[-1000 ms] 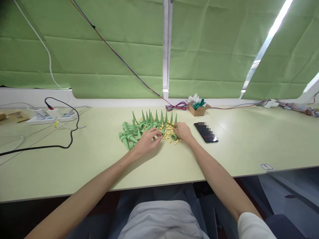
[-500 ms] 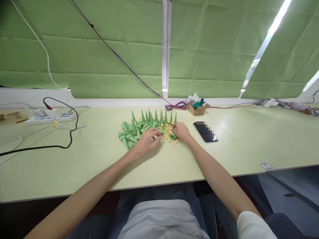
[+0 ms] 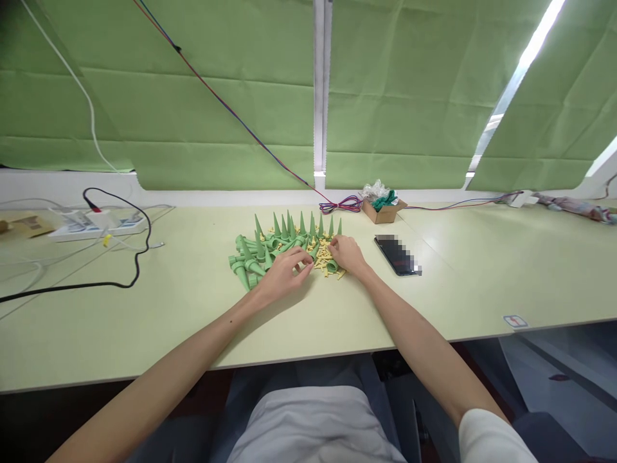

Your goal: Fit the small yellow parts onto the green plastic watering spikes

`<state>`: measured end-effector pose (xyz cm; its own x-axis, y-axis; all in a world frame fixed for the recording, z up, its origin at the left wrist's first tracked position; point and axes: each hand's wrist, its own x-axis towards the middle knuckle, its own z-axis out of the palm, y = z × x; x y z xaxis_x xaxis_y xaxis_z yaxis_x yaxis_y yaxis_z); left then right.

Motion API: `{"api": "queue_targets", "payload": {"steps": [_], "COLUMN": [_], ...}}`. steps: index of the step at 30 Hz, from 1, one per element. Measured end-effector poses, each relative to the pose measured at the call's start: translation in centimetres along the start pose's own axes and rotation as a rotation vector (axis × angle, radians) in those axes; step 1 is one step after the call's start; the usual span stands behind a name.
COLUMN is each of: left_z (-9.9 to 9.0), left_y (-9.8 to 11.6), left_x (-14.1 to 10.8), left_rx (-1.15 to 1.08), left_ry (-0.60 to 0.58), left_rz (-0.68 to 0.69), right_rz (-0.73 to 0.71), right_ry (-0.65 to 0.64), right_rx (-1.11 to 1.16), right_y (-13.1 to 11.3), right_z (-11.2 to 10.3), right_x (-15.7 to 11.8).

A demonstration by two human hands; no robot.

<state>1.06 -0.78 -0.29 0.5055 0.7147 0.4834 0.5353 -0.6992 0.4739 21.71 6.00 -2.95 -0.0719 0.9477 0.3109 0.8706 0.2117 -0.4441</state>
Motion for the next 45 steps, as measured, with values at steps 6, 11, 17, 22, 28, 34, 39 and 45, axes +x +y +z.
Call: {"api": "queue_targets", "payload": {"steps": [6,11,17,22,28,34,39,45], "left_z": [0.1,0.1,0.1,0.1,0.1,0.1,0.1,0.0], "left_y": [-0.1,-0.1,0.0,-0.1,0.0,0.1,0.1,0.1], "left_x": [0.0,0.0,0.0,0.0,0.0,0.0,0.0,0.0], "left_rx": [0.007,0.008,0.016,0.016,0.022,0.022,0.022,0.019], "left_ry": [0.004,-0.001,-0.015,-0.018,-0.025,-0.033,-0.032,-0.036], "left_rz": [0.006,0.008,0.014,0.011,0.007,0.008,0.011,0.011], "right_rz": [-0.049,-0.1,-0.111,-0.131,-0.131,-0.159,-0.167,-0.158], "right_ry": [0.13,0.095,-0.095,-0.167,-0.255,-0.246,-0.22,-0.18], "right_rx": [0.107,0.186,0.251,0.265,0.268,0.248,0.22,0.183], "right_y": [-0.3,-0.9,-1.3,-1.4,-1.9,-2.2,-2.2,-2.2], "right_z": [-0.5,-1.3,-1.3,-1.6,-2.5,-2.6,-2.6,-2.3], "right_x": [-0.1,-0.6,-1.1,-1.4,-1.9,-2.1,-2.1,-2.0]}}
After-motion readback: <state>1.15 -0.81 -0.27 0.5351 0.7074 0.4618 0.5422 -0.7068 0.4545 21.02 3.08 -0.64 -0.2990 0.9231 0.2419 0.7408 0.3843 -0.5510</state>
